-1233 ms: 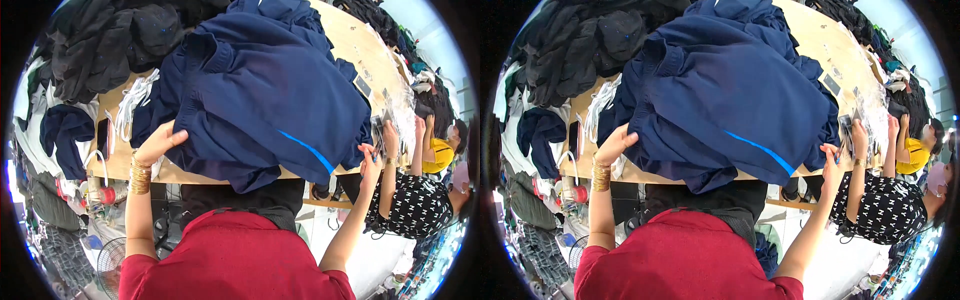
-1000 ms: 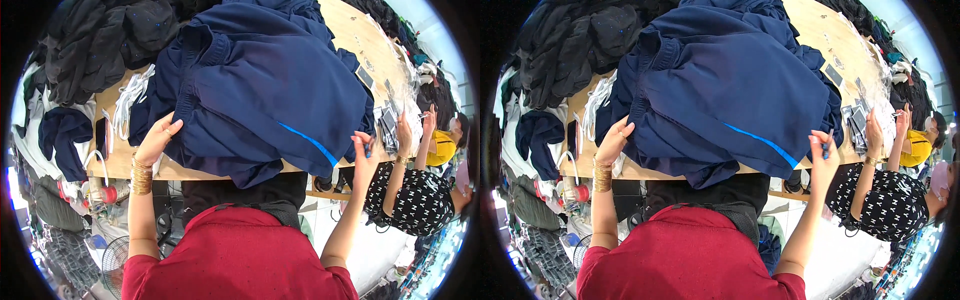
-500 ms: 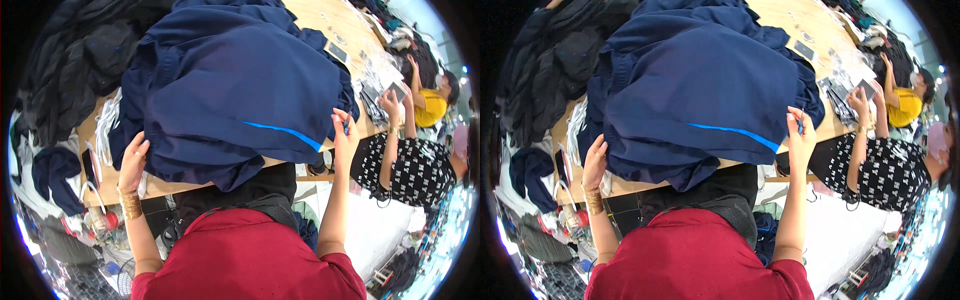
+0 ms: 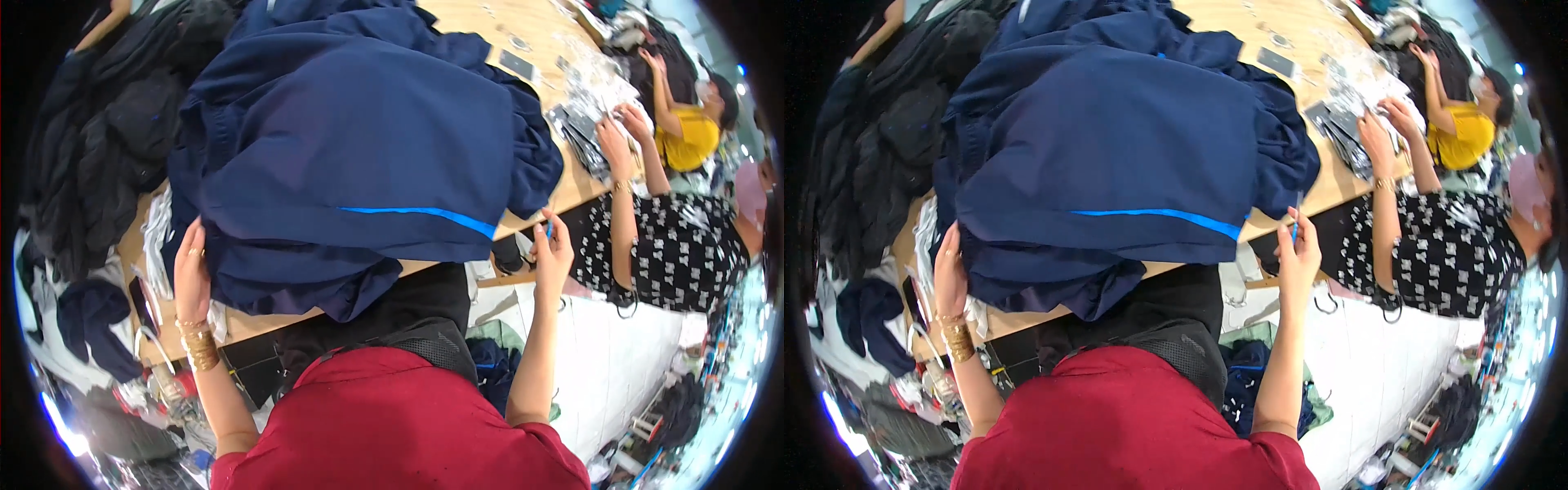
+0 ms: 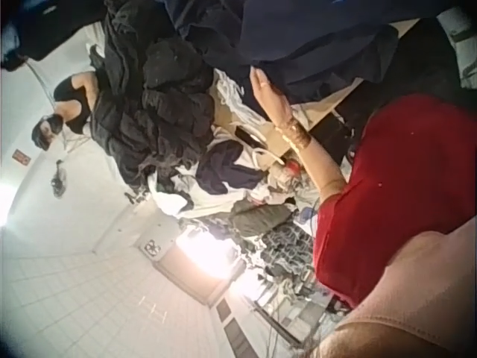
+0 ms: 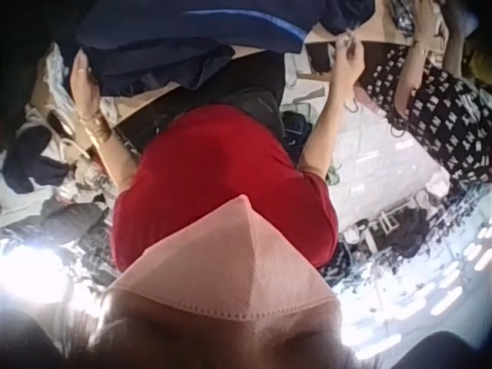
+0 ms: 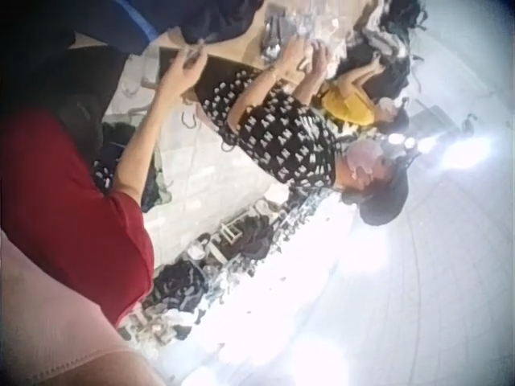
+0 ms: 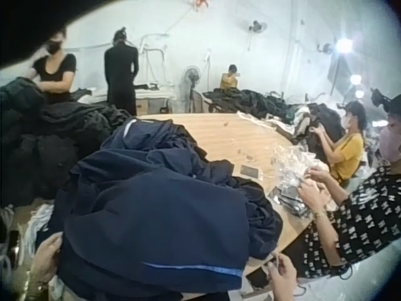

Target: Trim loose threads from finished blue garments using thread nippers in a factory environment.

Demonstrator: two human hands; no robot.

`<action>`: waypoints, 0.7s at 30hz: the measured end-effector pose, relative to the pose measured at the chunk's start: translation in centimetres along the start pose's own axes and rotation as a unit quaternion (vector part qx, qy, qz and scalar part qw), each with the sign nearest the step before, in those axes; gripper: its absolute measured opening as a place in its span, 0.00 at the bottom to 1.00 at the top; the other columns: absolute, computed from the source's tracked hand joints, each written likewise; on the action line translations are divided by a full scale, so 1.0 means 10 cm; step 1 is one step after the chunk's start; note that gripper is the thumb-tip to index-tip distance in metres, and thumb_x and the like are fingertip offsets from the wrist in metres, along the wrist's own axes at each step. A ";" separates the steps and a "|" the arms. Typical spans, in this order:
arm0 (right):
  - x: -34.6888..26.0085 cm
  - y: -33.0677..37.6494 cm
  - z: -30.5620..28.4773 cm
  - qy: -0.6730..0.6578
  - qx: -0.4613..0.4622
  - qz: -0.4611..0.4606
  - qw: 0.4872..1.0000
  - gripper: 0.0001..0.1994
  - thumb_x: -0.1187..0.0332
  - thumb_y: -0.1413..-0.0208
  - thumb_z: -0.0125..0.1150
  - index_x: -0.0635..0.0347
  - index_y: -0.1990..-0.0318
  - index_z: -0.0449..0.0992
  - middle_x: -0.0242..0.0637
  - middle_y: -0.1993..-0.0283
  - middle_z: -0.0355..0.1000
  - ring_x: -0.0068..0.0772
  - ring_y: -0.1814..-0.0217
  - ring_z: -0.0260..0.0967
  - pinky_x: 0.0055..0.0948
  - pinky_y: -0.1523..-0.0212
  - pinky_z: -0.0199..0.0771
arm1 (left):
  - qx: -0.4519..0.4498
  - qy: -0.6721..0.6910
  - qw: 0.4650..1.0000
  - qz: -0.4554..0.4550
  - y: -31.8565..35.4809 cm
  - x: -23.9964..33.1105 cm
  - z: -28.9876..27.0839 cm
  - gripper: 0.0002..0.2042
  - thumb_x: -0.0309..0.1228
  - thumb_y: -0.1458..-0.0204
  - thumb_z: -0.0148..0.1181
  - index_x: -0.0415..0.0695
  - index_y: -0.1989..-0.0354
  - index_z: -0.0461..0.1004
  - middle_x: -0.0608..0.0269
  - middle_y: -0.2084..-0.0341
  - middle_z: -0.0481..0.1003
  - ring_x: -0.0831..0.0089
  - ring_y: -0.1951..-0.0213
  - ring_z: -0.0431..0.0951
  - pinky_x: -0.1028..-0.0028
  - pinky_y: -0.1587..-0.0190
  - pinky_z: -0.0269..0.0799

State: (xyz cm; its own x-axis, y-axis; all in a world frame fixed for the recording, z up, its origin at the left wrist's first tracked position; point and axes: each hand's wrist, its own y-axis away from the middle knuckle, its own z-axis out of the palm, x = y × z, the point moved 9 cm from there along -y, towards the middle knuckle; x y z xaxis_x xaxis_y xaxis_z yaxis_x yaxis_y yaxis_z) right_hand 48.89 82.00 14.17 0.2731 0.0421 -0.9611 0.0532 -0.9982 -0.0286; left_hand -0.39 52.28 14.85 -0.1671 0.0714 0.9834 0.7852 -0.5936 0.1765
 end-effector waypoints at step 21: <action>-1.74 2.41 3.10 -0.013 -0.579 -0.283 0.764 0.25 0.79 0.45 0.50 0.61 0.38 0.58 0.46 0.49 0.63 0.39 0.56 0.68 0.27 0.55 0.68 | -0.065 0.279 0.955 -0.073 1.09 -0.22 0.39 0.13 0.34 0.39 0.44 0.41 0.50 0.63 0.59 0.52 0.70 0.79 0.55 0.72 0.78 0.52 0.68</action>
State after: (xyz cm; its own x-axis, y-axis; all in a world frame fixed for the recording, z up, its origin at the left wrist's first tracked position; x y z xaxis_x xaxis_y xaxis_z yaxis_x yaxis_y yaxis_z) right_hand 15.64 55.87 21.69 -0.1269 0.4378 -0.8901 0.9748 -0.1111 -0.1936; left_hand 10.89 48.76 14.82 -0.5891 -0.2560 0.7665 0.6547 -0.7071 0.2670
